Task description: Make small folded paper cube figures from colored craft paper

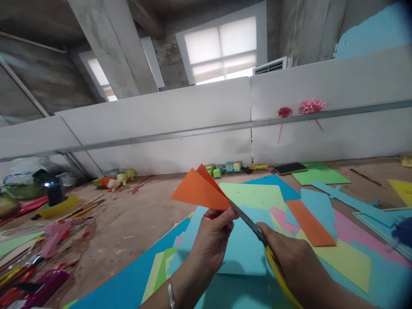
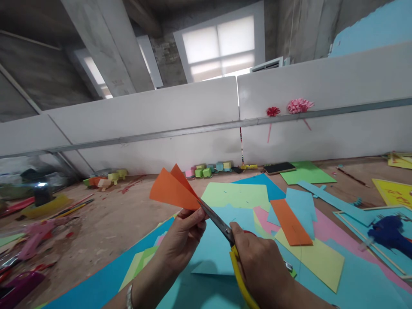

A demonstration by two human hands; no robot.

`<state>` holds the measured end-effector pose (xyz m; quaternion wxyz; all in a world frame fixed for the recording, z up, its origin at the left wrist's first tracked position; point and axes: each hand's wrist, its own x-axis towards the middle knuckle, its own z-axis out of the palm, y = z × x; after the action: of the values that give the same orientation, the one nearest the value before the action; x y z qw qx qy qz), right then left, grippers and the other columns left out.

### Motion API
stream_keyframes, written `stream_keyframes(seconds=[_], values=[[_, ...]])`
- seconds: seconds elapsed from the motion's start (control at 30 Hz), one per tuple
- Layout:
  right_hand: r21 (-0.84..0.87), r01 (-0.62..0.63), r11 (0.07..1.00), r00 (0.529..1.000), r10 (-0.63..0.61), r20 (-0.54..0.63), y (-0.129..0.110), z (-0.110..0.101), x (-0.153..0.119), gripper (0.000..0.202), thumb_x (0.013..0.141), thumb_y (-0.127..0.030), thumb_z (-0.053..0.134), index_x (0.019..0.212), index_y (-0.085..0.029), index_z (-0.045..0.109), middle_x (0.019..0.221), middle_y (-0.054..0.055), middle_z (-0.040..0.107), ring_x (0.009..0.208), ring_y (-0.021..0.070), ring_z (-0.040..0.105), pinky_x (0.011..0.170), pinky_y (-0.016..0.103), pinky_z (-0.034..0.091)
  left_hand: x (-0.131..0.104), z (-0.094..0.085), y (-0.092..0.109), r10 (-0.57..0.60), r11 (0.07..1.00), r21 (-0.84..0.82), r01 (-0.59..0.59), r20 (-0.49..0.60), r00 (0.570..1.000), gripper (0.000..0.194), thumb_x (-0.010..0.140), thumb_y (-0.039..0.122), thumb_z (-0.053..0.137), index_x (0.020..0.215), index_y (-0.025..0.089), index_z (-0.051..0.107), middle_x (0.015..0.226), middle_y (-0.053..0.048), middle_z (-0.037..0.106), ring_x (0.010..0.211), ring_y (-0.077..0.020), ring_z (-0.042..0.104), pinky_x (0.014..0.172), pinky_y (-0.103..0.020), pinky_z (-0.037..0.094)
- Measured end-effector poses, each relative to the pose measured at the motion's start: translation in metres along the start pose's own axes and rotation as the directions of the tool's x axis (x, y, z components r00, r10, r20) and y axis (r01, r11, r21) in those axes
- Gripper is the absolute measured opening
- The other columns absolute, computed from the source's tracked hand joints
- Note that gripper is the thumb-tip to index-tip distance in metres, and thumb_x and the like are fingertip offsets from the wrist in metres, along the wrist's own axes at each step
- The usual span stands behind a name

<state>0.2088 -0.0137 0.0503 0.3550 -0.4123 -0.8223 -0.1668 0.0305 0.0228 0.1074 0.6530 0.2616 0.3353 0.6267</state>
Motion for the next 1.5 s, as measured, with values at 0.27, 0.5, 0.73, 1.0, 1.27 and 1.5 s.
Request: stream_keyframes(seconds=[0.27, 0.5, 0.73, 1.0, 1.27, 1.5], values=[[0.075, -0.083, 0.994, 0.993, 0.077, 0.088, 0.003, -0.002, -0.002, 0.039, 0.089, -0.012, 0.039, 0.124, -0.014, 0.056, 0.077, 0.008, 0.074, 0.062, 0.0176, 0.07, 0.056, 0.022, 0.055, 0.0, -0.001, 0.0, -0.027, 0.998, -0.057, 0.025, -0.028, 0.999, 0.037, 0.035, 0.012, 0.096, 0.063, 0.012, 0.072, 0.059, 0.001, 0.068, 0.052, -0.0071, 0.06, 0.044, -0.012, 0.044], [0.085, -0.097, 0.992, 0.994, 0.092, 0.061, 0.004, -0.002, -0.001, 0.039, 0.088, -0.014, 0.04, 0.122, -0.014, 0.058, 0.075, 0.007, 0.073, 0.06, 0.0181, 0.069, 0.055, 0.023, 0.054, 0.0, 0.002, -0.001, -0.102, 0.98, -0.182, 0.084, -0.094, 0.99, 0.028, 0.045, -0.004, 0.088, 0.062, 0.01, 0.072, 0.063, -0.002, 0.071, 0.054, -0.0105, 0.065, 0.042, -0.013, 0.048], [0.091, -0.072, 0.993, 0.997, 0.069, 0.04, 0.003, -0.003, 0.002, 0.035, 0.089, -0.013, 0.038, 0.118, -0.011, 0.057, 0.075, 0.008, 0.073, 0.058, 0.0187, 0.07, 0.05, 0.024, 0.052, -0.004, 0.01, 0.008, -0.136, 0.966, -0.244, 0.087, -0.194, 0.971, 0.023, 0.071, -0.011, 0.069, 0.064, 0.011, 0.069, 0.066, -0.001, 0.07, 0.05, -0.0066, 0.063, 0.045, -0.012, 0.052], [0.12, -0.078, 0.99, 0.997, 0.074, 0.035, 0.001, -0.003, 0.004, 0.034, 0.088, -0.013, 0.038, 0.116, -0.011, 0.057, 0.072, 0.006, 0.072, 0.057, 0.0186, 0.069, 0.049, 0.025, 0.052, -0.001, 0.012, 0.013, -0.197, 0.938, -0.326, 0.114, -0.235, 0.952, 0.027, 0.091, 0.003, 0.057, 0.067, 0.01, 0.065, 0.063, 0.0, 0.067, 0.042, -0.005, 0.059, 0.039, -0.012, 0.051], [0.111, -0.092, 0.989, 0.996, 0.09, 0.027, -0.002, 0.001, 0.004, 0.04, 0.089, -0.012, 0.036, 0.123, -0.006, 0.055, 0.079, 0.012, 0.074, 0.062, 0.0221, 0.07, 0.053, 0.03, 0.058, -0.002, 0.011, 0.013, -0.133, 0.959, -0.278, 0.059, -0.254, 0.958, 0.032, 0.09, -0.002, 0.055, 0.062, 0.011, 0.066, 0.061, 0.0, 0.069, 0.045, -0.006, 0.063, 0.043, -0.013, 0.054], [0.126, -0.138, 0.982, 0.989, 0.131, 0.063, -0.005, 0.001, 0.003, 0.047, 0.084, -0.008, 0.038, 0.129, -0.008, 0.055, 0.086, 0.013, 0.075, 0.07, 0.0232, 0.072, 0.061, 0.032, 0.061, -0.004, 0.013, 0.01, -0.114, 0.966, -0.256, 0.039, -0.286, 0.952, 0.029, 0.08, -0.006, 0.066, 0.058, 0.013, 0.066, 0.059, 0.001, 0.069, 0.047, -0.0073, 0.064, 0.044, -0.013, 0.054]])
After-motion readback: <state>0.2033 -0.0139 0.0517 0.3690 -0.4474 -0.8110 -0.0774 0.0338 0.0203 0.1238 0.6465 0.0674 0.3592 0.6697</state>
